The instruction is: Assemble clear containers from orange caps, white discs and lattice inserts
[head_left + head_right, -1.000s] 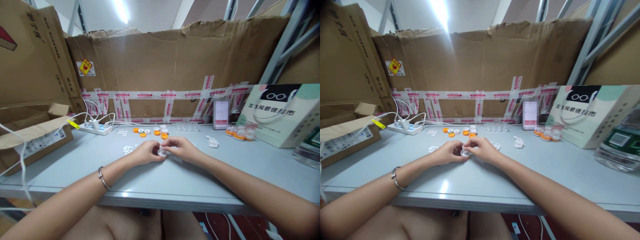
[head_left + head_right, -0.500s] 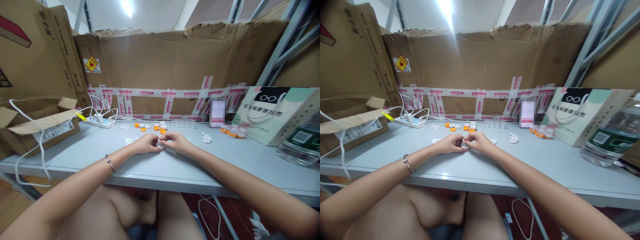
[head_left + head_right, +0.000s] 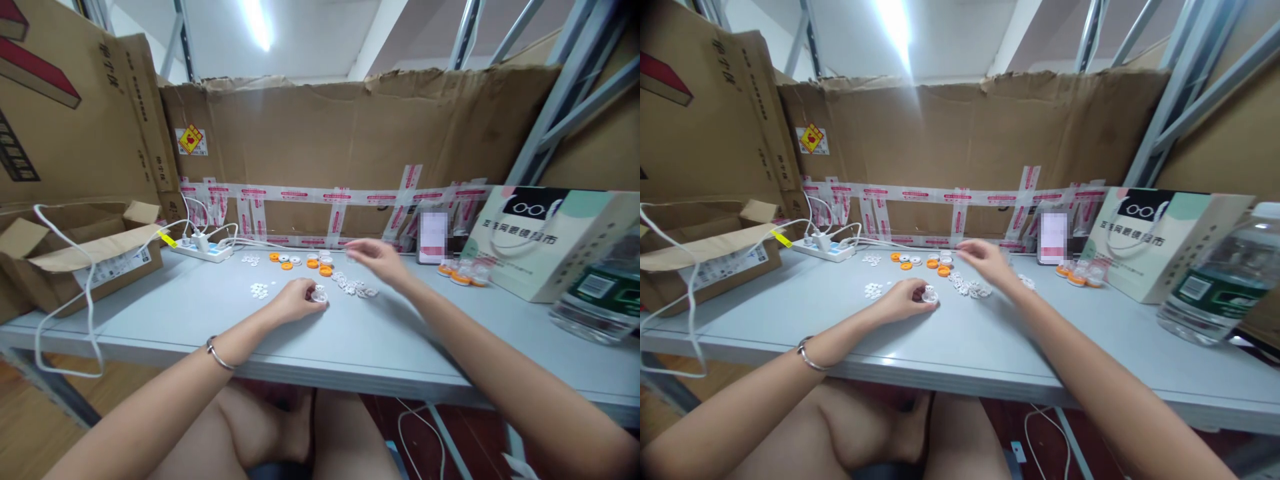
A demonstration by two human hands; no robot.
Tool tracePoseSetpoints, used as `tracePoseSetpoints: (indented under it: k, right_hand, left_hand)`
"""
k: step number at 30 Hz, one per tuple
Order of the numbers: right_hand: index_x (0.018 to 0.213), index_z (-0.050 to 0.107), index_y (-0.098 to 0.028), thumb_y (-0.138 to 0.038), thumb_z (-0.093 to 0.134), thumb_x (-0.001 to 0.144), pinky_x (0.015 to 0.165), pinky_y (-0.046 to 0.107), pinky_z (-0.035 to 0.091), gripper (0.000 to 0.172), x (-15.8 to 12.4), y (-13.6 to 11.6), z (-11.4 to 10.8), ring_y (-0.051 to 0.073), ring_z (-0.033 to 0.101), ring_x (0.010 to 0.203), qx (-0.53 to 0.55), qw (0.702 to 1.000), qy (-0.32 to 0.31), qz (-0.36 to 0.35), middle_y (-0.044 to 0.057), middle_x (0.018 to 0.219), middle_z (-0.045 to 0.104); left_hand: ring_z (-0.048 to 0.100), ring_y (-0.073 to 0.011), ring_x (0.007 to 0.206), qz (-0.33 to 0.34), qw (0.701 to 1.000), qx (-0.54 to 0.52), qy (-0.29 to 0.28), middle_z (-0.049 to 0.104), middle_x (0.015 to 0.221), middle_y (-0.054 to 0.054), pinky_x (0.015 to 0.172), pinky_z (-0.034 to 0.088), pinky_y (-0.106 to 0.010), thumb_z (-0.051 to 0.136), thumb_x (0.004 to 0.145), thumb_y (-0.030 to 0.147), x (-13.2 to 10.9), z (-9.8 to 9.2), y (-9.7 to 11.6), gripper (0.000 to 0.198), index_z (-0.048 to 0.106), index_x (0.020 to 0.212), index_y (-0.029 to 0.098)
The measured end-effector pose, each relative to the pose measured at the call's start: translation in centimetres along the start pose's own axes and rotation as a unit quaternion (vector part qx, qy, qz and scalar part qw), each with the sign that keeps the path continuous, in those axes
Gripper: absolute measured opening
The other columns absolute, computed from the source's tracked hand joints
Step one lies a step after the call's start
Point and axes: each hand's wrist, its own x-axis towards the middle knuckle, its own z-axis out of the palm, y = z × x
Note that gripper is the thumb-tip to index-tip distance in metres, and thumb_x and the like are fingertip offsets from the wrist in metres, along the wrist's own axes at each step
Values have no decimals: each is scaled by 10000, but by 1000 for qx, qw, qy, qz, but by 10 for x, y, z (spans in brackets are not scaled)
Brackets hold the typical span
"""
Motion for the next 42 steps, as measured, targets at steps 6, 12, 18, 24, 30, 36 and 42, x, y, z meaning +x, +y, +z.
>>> tracePoseSetpoints:
  k: [6,12,18,24,30,36,42]
  right_hand:
    - [1060,557,-141,-286,531,864,786,394,492,245,33,75,-63,184,593,913,-161,967,115,162,64,1065,595]
    - [1122,524,-157,-295,519,871,794,402,490,287,30,117,-49,196,577,949,-235,945,90,211,73,1128,560]
    - [1118,526,-158,-294,518,872,779,390,497,282,33,126,-43,188,585,929,-254,941,69,212,70,1114,567]
    - [1127,519,-152,-294,521,870,773,391,500,293,31,127,-41,189,588,921,-254,941,80,208,70,1108,568]
    - [1124,520,-153,-292,522,870,772,388,499,290,28,121,-38,188,589,919,-248,945,91,192,69,1103,570]
    - [1077,513,-140,-267,575,824,758,385,485,290,30,102,-49,189,601,837,-221,956,117,157,66,969,610]
    - [1027,432,-200,-252,600,750,759,384,477,328,26,38,-39,235,614,819,-125,980,156,26,80,886,620]
  left_hand:
    - [510,-169,672,12,1000,19,5,534,723,-15,601,373,-250,562,682,284,-2,-1,2,131,518,716,165]
    - [504,-170,687,20,999,32,0,535,752,-22,618,380,-253,541,704,283,-3,0,2,126,517,759,171]
    - [500,-176,695,27,999,39,-4,533,757,-26,628,381,-261,537,720,290,-5,-1,3,129,513,761,170]
    - [510,-182,731,37,998,45,-11,540,799,-38,667,386,-269,525,748,305,-10,-3,6,145,529,792,166]
    - [514,-173,722,35,999,31,-16,558,804,-35,658,390,-259,551,734,316,-10,-3,4,179,547,828,162]
    - [537,-173,721,14,1000,1,-15,587,811,-34,634,403,-252,566,725,350,-11,-2,3,236,535,863,161]
    - [532,-177,720,-10,1000,-7,-7,574,782,-27,622,399,-252,618,671,365,-10,-3,3,254,539,803,163]
